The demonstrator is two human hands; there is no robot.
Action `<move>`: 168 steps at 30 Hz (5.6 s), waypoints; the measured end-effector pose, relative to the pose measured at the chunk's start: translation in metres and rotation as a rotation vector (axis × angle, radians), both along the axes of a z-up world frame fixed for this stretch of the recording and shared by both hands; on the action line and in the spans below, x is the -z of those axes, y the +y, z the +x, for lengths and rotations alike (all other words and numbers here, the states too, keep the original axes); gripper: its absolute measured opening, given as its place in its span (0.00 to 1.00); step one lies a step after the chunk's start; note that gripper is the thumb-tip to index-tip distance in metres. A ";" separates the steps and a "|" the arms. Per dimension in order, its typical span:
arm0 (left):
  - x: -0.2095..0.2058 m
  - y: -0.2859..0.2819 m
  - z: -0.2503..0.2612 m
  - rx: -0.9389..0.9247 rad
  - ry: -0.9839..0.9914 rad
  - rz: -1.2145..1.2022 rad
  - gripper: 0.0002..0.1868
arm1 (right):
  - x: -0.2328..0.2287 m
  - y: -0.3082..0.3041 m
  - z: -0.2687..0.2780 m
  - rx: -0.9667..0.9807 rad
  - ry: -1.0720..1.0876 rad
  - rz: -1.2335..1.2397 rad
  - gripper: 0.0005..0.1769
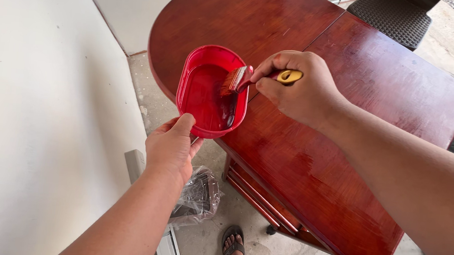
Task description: The person applies a reddish-brown finish to a wooden table using a paintbrush. They repeatedly dip the brush into a red container and spread the finish across the table surface in smooth strokes.
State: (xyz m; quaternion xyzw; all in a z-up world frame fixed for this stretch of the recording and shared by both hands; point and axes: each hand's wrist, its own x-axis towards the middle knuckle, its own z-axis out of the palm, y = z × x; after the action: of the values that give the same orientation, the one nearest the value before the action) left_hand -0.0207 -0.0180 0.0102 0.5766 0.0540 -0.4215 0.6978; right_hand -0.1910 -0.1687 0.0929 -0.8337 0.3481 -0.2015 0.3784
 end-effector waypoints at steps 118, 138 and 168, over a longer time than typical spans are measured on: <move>0.004 -0.043 -0.037 0.114 -0.105 0.034 0.16 | 0.010 0.015 -0.180 0.813 0.269 0.454 0.06; 0.014 -0.061 -0.088 0.258 0.009 -0.008 0.11 | 0.078 0.031 -0.193 0.417 -0.384 0.388 0.07; -0.020 -0.105 -0.113 0.496 -0.122 -0.027 0.11 | 0.070 0.009 -0.287 0.342 -0.390 0.401 0.04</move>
State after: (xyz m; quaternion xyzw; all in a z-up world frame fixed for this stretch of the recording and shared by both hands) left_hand -0.1342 -0.1229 0.0303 0.5871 -0.1367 -0.5449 0.5829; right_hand -0.4776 -0.1592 0.0226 -0.6179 0.4366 -0.3456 0.5551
